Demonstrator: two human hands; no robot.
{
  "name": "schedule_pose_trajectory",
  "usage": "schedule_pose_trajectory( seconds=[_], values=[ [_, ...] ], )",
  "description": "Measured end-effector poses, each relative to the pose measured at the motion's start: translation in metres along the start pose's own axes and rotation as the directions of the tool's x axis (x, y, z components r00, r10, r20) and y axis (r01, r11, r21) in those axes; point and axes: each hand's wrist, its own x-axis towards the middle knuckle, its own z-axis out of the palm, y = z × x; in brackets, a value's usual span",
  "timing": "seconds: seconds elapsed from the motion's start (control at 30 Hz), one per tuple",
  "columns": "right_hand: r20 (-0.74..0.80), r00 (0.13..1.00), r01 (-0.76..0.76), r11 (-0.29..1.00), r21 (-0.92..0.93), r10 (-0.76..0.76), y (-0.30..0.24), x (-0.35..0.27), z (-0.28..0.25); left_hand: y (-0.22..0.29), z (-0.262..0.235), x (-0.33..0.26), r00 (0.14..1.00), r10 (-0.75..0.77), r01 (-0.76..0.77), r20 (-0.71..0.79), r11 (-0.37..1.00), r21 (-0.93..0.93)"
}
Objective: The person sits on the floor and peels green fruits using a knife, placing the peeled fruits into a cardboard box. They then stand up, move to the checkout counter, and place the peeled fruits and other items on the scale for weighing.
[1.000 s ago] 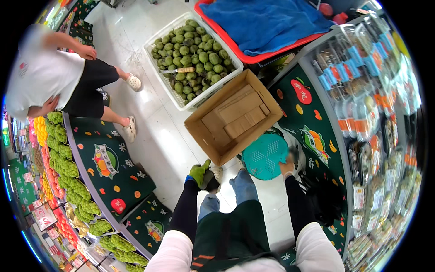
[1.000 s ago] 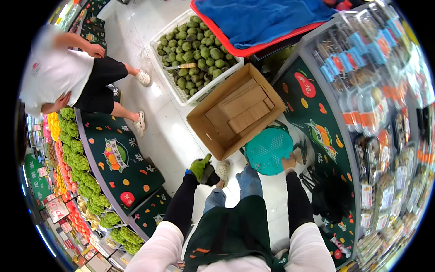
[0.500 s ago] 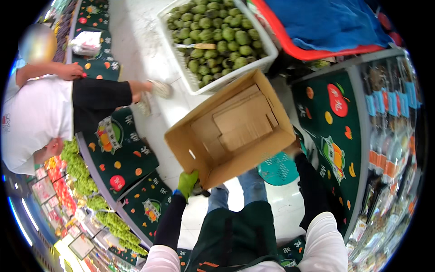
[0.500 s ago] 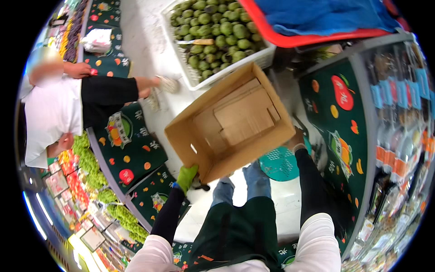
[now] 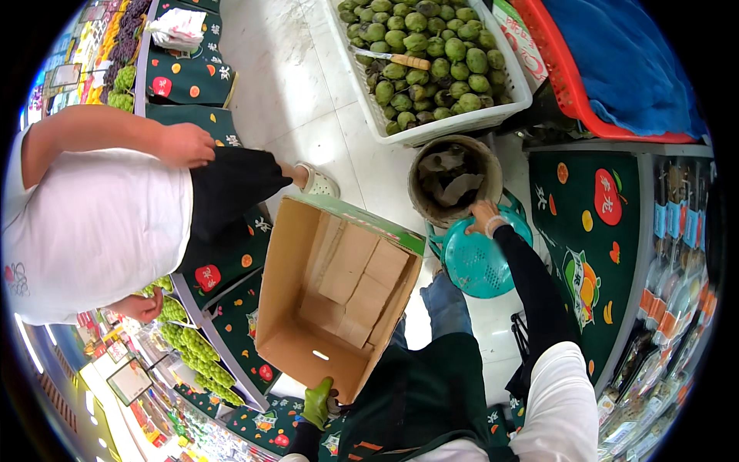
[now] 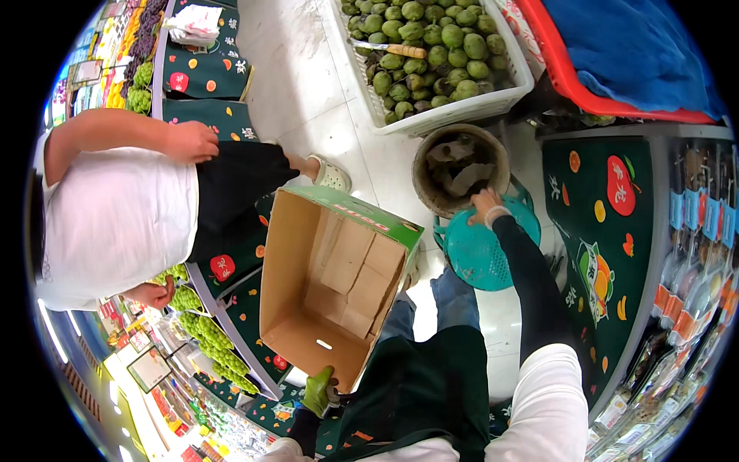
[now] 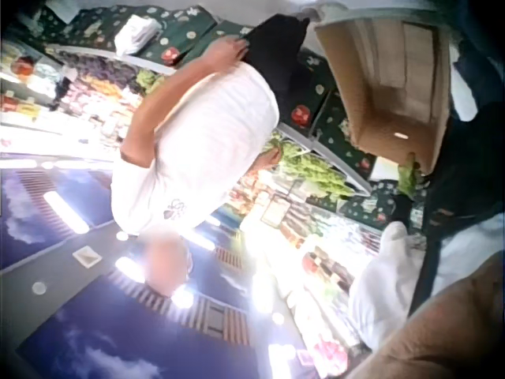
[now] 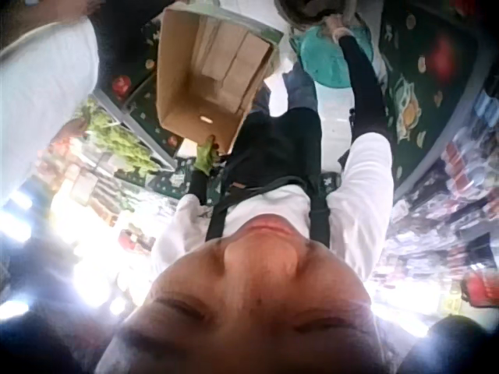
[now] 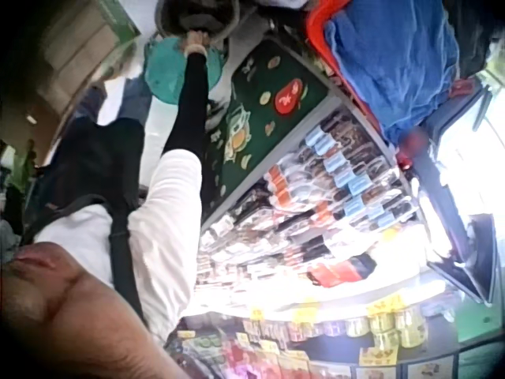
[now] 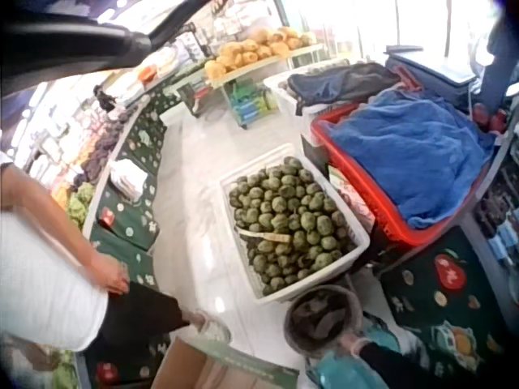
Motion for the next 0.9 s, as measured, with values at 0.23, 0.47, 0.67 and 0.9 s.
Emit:
schedule_pose_trajectory(
  seconds=[0.23,0.47,0.67,0.9],
  values=[
    [0.197,0.980,-0.005,0.991,-0.130,0.031,-0.018,0.043,-0.030,-0.025,0.009,0.006,0.995,-0.104,0.104,0.003,0.991,-0.085],
    [0.139,0.990,0.014,0.992,-0.124,0.004,-0.014,0.045,-0.030,-0.028,0.015,0.004,0.996,-0.086,0.087,0.018,0.995,-0.048],
    [-0.216,0.960,0.130,0.969,-0.212,-0.176,-0.022,0.015,0.000,-0.019,0.018,-0.005,0.994,-0.112,0.111,-0.001,0.992,-0.066],
    [-0.175,0.924,0.260,0.895,-0.363,-0.339,-0.084,-0.016,0.058,-0.009,0.018,-0.001,0.995,0.074,-0.056,0.061,0.964,-0.261]
  ],
)
